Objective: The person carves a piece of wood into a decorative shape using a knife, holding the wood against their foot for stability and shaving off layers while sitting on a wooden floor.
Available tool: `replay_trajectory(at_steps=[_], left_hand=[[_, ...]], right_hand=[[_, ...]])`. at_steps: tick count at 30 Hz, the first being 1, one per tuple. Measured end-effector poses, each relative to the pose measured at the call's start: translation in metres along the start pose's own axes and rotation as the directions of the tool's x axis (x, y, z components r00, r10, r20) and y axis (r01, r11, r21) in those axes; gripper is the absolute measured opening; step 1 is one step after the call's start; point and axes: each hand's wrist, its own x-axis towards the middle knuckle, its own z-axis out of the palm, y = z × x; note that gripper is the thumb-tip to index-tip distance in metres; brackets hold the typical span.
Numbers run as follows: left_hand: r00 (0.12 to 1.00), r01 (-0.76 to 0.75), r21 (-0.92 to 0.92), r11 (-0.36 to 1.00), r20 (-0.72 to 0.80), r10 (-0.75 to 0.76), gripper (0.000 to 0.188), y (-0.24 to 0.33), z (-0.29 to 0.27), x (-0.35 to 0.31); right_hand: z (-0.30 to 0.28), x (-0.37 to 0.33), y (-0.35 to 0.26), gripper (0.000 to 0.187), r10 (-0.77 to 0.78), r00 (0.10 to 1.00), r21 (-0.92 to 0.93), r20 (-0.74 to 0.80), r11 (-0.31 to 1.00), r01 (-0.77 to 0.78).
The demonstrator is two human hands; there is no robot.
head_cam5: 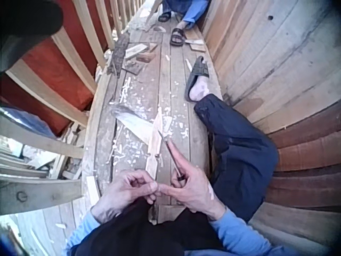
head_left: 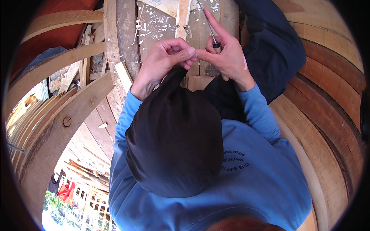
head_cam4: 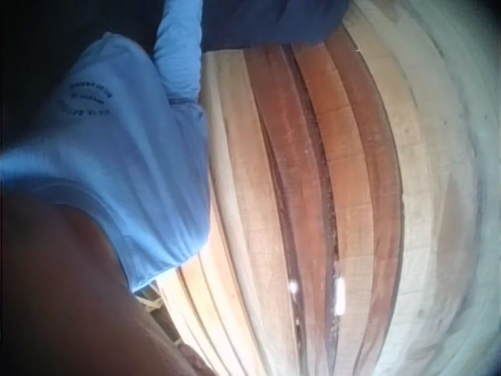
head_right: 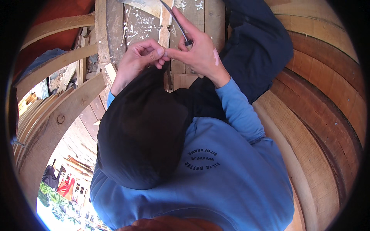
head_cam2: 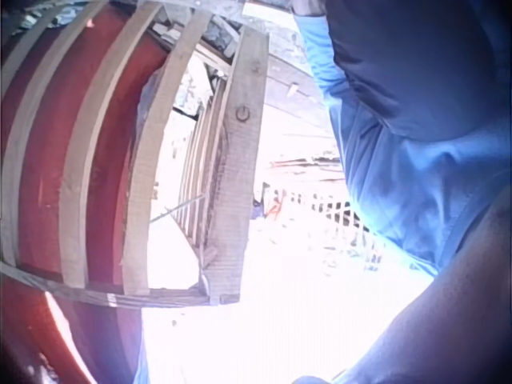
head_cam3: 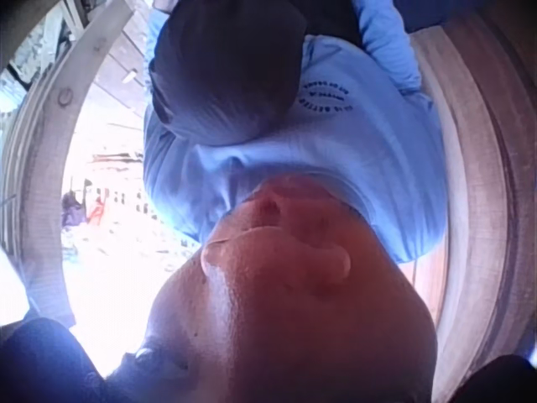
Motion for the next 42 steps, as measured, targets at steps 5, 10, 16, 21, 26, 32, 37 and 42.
replay_trajectory(at_steps=[5, 10, 16, 21, 26, 32, 37, 42], left_hand=[[0.994, 0.106, -0.132, 0.986, -0.011, -0.108, 0.020, -0.012, 0.000, -0.001], [0.991, 0.135, -0.198, 0.971, 0.016, -0.135, 0.015, -0.011, -0.001, 0.000], [0.980, 0.191, -0.411, 0.892, 0.127, -0.152, 0.016, -0.032, -0.014, 0.003], [0.969, 0.054, 0.073, 0.996, -0.244, -0.035, 0.018, -0.047, -0.023, 0.021], [0.833, 0.089, 0.427, 0.900, -0.528, 0.168, 0.022, -0.079, -0.043, 0.039], [0.747, 0.195, 0.505, 0.841, -0.632, 0.207, 0.025, -0.080, -0.063, 0.049], [0.781, -0.197, 0.319, 0.927, -0.521, 0.345, 0.019, -0.070, -0.063, 0.045], [0.833, -0.089, 0.346, 0.934, -0.488, 0.260, 0.013, -0.029, -0.049, 0.028]], right_hand=[[-0.004, -0.007, 0.008, 0.099, 0.094, 0.996, -0.026, -0.010, 0.995, -0.094], [0.000, -0.008, 0.007, 0.097, 0.138, 0.990, 0.026, -0.014, 0.990, -0.137], [-0.001, -0.011, 0.005, 0.095, 0.230, 0.969, 0.142, 0.093, 0.960, -0.242], [-0.008, -0.015, 0.020, 0.091, 0.278, 0.960, 0.224, 0.043, 0.933, -0.280], [-0.020, -0.018, 0.028, 0.087, 0.319, 0.948, 0.225, -0.007, 0.924, -0.309], [-0.031, -0.023, 0.030, 0.086, 0.329, 0.944, 0.207, -0.038, 0.926, -0.314], [-0.028, -0.022, 0.032, 0.086, 0.334, 0.941, 0.230, -0.050, 0.921, -0.314], [-0.023, -0.020, 0.032, 0.089, 0.289, 0.955, 0.187, -0.058, 0.943, -0.274]])
